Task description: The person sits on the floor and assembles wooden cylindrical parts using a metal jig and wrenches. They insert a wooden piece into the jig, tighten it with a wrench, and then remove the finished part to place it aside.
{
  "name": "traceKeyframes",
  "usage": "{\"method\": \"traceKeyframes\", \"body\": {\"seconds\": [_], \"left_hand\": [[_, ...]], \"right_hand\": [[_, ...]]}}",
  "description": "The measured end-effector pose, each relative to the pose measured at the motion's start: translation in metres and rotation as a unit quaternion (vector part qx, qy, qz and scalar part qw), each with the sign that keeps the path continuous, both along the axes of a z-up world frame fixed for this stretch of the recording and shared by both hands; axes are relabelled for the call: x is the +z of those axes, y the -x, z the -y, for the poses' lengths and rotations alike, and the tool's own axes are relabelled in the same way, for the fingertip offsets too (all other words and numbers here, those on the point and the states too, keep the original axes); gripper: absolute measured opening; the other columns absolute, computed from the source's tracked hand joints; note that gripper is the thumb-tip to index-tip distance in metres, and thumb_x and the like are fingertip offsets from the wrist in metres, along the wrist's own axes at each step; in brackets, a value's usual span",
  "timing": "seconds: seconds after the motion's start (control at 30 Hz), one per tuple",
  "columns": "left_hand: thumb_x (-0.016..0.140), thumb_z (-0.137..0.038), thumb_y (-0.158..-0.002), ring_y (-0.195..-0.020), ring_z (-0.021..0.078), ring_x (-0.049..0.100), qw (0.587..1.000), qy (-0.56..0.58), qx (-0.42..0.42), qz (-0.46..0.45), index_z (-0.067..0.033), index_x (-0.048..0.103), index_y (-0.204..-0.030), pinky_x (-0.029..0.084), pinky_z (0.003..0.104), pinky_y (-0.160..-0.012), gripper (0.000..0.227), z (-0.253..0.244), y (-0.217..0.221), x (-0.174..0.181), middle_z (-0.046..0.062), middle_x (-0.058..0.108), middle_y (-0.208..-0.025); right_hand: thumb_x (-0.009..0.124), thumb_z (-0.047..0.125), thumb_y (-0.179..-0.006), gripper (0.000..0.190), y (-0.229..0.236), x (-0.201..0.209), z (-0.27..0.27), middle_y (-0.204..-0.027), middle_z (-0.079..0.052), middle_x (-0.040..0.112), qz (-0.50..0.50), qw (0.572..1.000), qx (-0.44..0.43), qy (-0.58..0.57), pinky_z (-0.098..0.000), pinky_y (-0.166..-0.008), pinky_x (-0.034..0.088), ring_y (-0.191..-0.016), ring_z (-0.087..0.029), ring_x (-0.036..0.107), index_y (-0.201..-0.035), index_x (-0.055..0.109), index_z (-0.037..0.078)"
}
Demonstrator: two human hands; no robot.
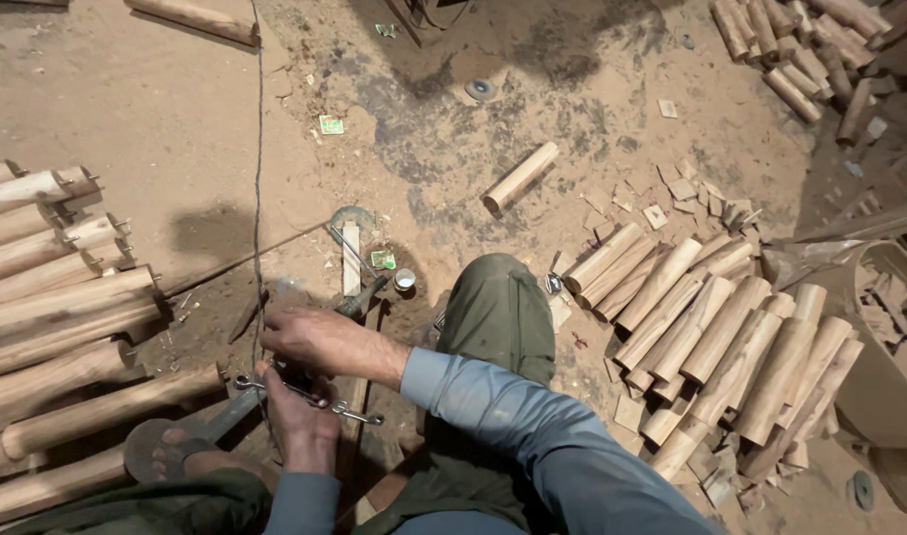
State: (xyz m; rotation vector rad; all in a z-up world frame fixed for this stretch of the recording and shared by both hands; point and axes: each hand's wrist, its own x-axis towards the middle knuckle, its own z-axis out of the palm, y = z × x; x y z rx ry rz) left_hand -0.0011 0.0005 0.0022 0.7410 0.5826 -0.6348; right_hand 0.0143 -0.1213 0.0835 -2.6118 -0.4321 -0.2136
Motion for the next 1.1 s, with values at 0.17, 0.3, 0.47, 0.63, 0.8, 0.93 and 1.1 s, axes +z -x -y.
{"method": "traceKeyframes", "body": {"seconds": [0.17,0.3,0.47,0.63,0.8,0.93,1.1], "left_hand": [[0.036,-0.06,-0.108,-0.058,0.0061,0.049,1.0,-0.005,-0.012,0.014,-0.0224,0.065,-0.109,0.038,0.023,-0.048,0.047,0.0,0.003,-0.004,-0.007,0.064,-0.079],[0.038,-0.062,-0.109,-0.06,0.0051,0.055,1.0,0.0,0.002,-0.02,-0.0217,0.061,-0.107,0.043,0.021,-0.049,0.047,0.004,0.0,-0.014,-0.008,0.06,-0.077],[0.038,-0.062,-0.106,-0.056,0.006,0.052,1.0,-0.002,0.001,0.002,-0.0239,0.064,-0.107,0.039,0.022,-0.045,0.046,0.0,-0.002,-0.028,-0.008,0.06,-0.076],[0.039,-0.064,-0.109,-0.052,0.006,0.048,1.0,0.009,-0.006,0.002,-0.0222,0.062,-0.103,0.036,0.022,-0.042,0.048,0.0,0.001,-0.037,-0.007,0.058,-0.073],[0.036,-0.057,-0.107,-0.057,0.0064,0.051,1.0,0.008,0.001,-0.001,-0.0225,0.064,-0.112,0.039,0.022,-0.047,0.045,0.002,-0.001,-0.036,-0.007,0.062,-0.08],[0.038,-0.065,-0.11,-0.055,0.006,0.047,0.999,0.01,-0.015,0.032,-0.022,0.063,-0.11,0.035,0.023,-0.044,0.05,0.001,0.002,-0.026,-0.007,0.059,-0.077],[0.034,-0.059,-0.105,-0.079,0.0059,0.064,1.0,-0.023,-0.006,0.003,-0.0209,0.062,-0.124,0.05,0.024,-0.061,0.051,0.0,0.003,-0.018,-0.005,0.069,-0.098]], "right_hand": [[0.064,0.022,-0.093,0.022,-0.002,0.005,-0.002,-0.095,-0.016,0.065,-0.11,0.991,-0.081,-0.017,-0.0401,-0.071,0.059,-0.087,-0.029,0.07,-0.102,0.062,0.003],[0.063,0.02,-0.096,0.02,-0.003,0.009,-0.001,-0.097,-0.016,0.064,-0.119,0.99,-0.068,0.042,-0.041,-0.071,0.06,-0.088,-0.03,0.071,-0.105,0.061,0.002],[0.065,0.019,-0.089,0.021,0.002,0.01,0.002,-0.101,-0.016,0.062,0.021,0.999,-0.023,-0.01,-0.0456,-0.079,0.058,-0.093,-0.032,0.071,-0.104,0.06,0.005],[0.063,0.02,-0.098,0.018,0.001,0.013,-0.001,-0.104,-0.014,0.066,-0.174,0.981,-0.09,0.0,-0.0434,-0.081,0.059,-0.095,-0.03,0.071,-0.108,0.063,0.005],[0.064,0.015,-0.088,0.024,0.0,0.014,-0.001,-0.106,-0.016,0.061,-0.036,0.998,-0.029,-0.03,-0.0442,-0.082,0.057,-0.101,-0.033,0.066,-0.11,0.064,0.005],[0.063,0.019,-0.096,0.024,0.002,0.01,0.001,-0.111,-0.016,0.062,-0.187,0.978,-0.093,0.004,-0.0451,-0.085,0.057,-0.1,-0.032,0.066,-0.115,0.063,0.004],[0.062,0.014,-0.092,0.024,-0.003,0.001,0.0,-0.107,-0.014,0.061,-0.09,0.995,-0.027,-0.029,-0.0414,-0.085,0.059,-0.102,-0.029,0.066,-0.114,0.063,0.005]]}}
